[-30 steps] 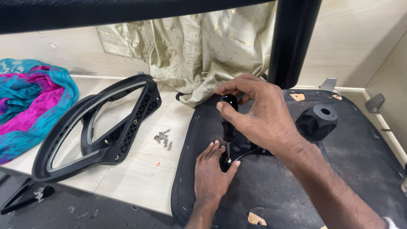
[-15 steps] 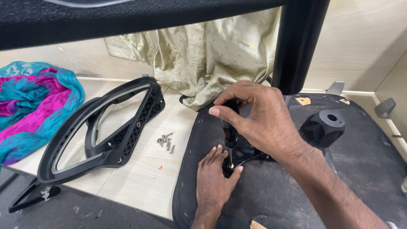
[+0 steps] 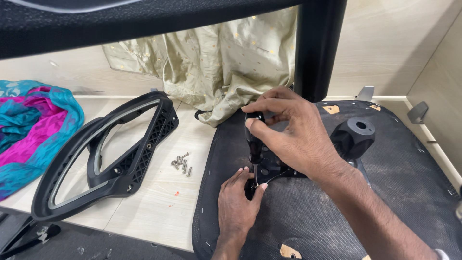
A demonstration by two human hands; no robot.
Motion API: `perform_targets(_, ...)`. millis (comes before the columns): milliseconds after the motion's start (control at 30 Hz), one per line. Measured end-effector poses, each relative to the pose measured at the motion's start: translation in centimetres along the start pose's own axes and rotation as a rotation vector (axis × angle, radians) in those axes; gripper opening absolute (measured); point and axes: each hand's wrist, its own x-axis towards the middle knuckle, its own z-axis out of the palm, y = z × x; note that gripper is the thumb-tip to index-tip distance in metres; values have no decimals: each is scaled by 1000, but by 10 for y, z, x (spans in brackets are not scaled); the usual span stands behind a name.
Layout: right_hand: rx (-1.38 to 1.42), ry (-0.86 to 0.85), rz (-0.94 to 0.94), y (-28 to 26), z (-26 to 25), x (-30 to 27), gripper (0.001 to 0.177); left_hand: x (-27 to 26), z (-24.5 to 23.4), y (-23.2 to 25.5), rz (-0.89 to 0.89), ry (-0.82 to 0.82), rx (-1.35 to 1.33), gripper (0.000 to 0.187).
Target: The person uses a screwdriver to tighten screws on the underside of an overturned office chair, securing the central gas-lift column to the seat base. The person works on multiple screw locations around the central column.
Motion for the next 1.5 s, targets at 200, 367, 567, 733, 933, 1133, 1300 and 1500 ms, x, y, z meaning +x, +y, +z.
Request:
perform_targets(200,-27,-48,54,-8,3,-2,26,0,-1,1,-61,-45,17,31)
perform_targets(367,-65,13,-61,-10,11,-5,30,-3,-1,0,-5,-12,-3,29)
perform_targets(567,-26,68,-117,-7,10,-7,30,-3,2,-4,30,8,3,28)
perform_targets(733,-40,44,-10,-11,10,-10,25,-3,2,-6,49,20,-13,33)
perform_targets(933,-133,88,-124,-14,13,-10,30,-3,1,-7,34,7,-15,33)
perform_targets(1133,-43,74,-160,-10,15,-14,34,-2,3,-7,-45,-80,22,42)
perform_targets(1300,-126,128,-347,-6,16,-16,29,-4,2,-8,-17,-79,19,40)
perform_targets(1500,-119,84,-164,-8,16,-14,35,-5,-2,-6,12,-127,48,59)
